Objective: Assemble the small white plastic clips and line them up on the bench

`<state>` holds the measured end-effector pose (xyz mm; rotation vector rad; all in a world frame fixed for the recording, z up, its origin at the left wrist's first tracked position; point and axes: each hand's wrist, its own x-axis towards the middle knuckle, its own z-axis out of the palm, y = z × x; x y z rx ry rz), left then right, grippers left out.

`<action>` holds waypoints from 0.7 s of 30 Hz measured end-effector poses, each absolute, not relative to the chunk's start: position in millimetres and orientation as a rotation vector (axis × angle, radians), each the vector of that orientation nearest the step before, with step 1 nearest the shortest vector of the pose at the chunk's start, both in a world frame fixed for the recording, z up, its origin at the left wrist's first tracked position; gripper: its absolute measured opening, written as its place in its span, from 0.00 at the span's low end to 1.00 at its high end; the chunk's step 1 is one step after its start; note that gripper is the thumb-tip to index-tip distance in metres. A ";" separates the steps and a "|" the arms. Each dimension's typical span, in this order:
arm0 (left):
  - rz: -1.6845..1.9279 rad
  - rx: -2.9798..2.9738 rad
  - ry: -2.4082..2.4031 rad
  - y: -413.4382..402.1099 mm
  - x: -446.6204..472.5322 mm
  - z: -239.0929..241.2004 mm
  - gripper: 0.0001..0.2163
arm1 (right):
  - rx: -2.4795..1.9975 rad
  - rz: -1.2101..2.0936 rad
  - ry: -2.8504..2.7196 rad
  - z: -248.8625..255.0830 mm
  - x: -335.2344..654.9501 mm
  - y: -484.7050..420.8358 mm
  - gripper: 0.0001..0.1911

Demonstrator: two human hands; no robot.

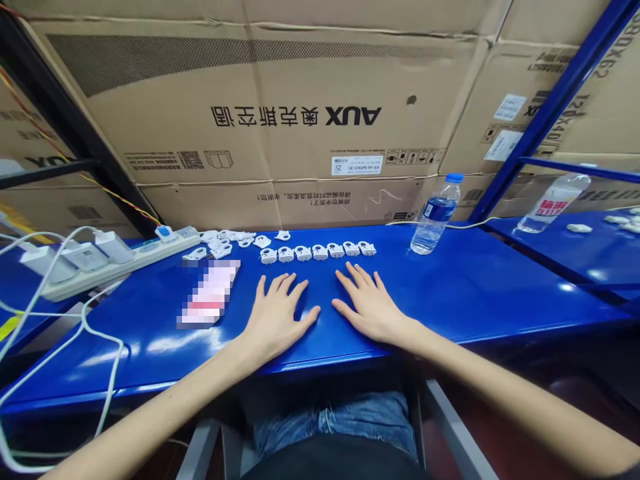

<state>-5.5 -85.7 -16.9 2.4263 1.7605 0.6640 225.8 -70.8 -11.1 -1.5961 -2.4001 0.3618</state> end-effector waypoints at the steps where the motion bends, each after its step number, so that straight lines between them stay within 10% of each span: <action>1: 0.725 2.470 1.728 -79.9 -6.6 -11.8 0.21 | -1.599 0.319 -2.362 -8.5 229.3 -62.9 0.39; 21: 0.765 2.680 1.289 -31.1 -2.1 -17.5 0.10 | -1.551 0.174 -2.315 -18.7 317.5 54.7 0.36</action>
